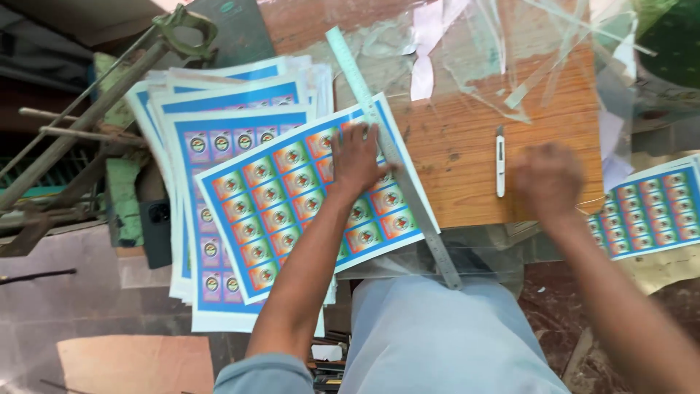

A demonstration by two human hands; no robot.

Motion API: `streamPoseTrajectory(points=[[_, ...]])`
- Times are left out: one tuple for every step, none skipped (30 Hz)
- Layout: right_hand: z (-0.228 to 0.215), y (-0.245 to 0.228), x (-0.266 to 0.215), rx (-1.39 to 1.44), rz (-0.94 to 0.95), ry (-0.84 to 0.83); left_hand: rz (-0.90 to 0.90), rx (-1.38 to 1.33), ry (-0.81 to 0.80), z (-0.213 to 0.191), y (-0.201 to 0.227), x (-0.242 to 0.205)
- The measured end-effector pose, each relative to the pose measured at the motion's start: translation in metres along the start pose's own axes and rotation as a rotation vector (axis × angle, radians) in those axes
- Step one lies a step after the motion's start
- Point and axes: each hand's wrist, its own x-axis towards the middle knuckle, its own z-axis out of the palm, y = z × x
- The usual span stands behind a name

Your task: Cutting printed product labels from a sheet using a metal ruler and a utility knife on a workbench.

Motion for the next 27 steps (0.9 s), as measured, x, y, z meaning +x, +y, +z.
streamPoseTrajectory(points=[[0.003,-0.031,-0.012,0.236,0.064,-0.01,0.017,-0.031,0.063,0.005,-0.01,0.007],[-0.011,-0.066,-0.015,0.242,0.066,-0.009,0.015,-0.026,0.062,-0.002,-0.026,0.009],[-0.025,-0.1,-0.018,0.318,0.058,-0.098,-0.001,0.044,0.233,-0.009,-0.042,0.012],[-0.039,-0.134,-0.023,0.395,0.051,-0.189,-0.013,0.116,0.402,-0.016,-0.058,0.013],[-0.034,-0.143,-0.033,0.4,0.053,-0.191,-0.013,0.121,0.398,-0.029,-0.066,0.006],[-0.029,-0.151,-0.041,0.415,0.078,-0.185,-0.037,0.142,0.36,-0.043,-0.075,0.001],[-0.024,-0.159,-0.049,0.43,0.103,-0.179,-0.061,0.163,0.323,-0.058,-0.084,-0.004],[-0.022,-0.158,-0.052,0.432,0.111,-0.176,-0.054,0.167,0.322,-0.064,-0.087,-0.007],[-0.02,-0.157,-0.055,0.459,0.172,-0.193,-0.137,0.103,0.211,-0.071,-0.091,-0.009],[-0.019,-0.154,-0.06,0.482,0.224,-0.215,-0.226,0.034,0.097,-0.075,-0.095,-0.015],[-0.021,-0.151,-0.066,0.481,0.224,-0.217,-0.226,0.032,0.095,-0.073,-0.098,-0.017],[-0.021,-0.148,-0.068,0.494,0.258,-0.226,-0.253,-0.002,0.06,-0.074,-0.102,-0.018],[-0.021,-0.144,-0.069,0.507,0.292,-0.235,-0.278,-0.036,0.025,-0.075,-0.107,-0.019],[-0.021,-0.142,-0.074,0.507,0.285,-0.229,-0.282,-0.038,0.034,-0.076,-0.109,-0.017],[-0.02,-0.139,-0.077,0.519,0.303,-0.244,-0.245,0.066,0.055,-0.077,-0.111,-0.016],[-0.019,-0.136,-0.084,0.53,0.322,-0.263,-0.207,0.169,0.069,-0.076,-0.111,-0.016],[-0.014,-0.129,-0.091,0.528,0.317,-0.262,-0.211,0.165,0.072,-0.075,-0.114,-0.015],[-0.009,-0.122,-0.098,0.582,0.332,-0.264,-0.21,0.138,0.025,-0.075,-0.117,-0.014],[-0.004,-0.115,-0.104,0.636,0.347,-0.267,-0.209,0.111,-0.022,-0.075,-0.12,-0.013],[-0.006,-0.108,-0.102,0.636,0.341,-0.264,-0.213,0.109,-0.017,-0.066,-0.13,-0.009],[-0.009,-0.101,-0.1,0.698,0.368,-0.261,-0.196,-0.021,-0.14,-0.058,-0.141,-0.005],[-0.012,-0.095,-0.101,0.762,0.4,-0.261,-0.173,-0.147,-0.267,-0.049,-0.151,-0.002],[-0.013,-0.088,-0.1,0.765,0.401,-0.261,-0.175,-0.145,-0.268,-0.052,-0.163,-0.004],[-0.015,-0.083,-0.1,0.841,0.444,-0.241,-0.085,-0.305,-0.121,-0.056,-0.174,-0.004],[-0.016,-0.077,-0.1,0.916,0.487,-0.219,0.006,-0.465,0.026,-0.06,-0.185,-0.003],[-0.028,-0.078,-0.097,0.916,0.498,-0.226,0.007,-0.464,0.015,-0.069,-0.197,-0.004],[-0.039,-0.079,-0.094,1.007,0.551,-0.179,-0.045,-0.481,0.174,-0.078,-0.211,-0.005]])
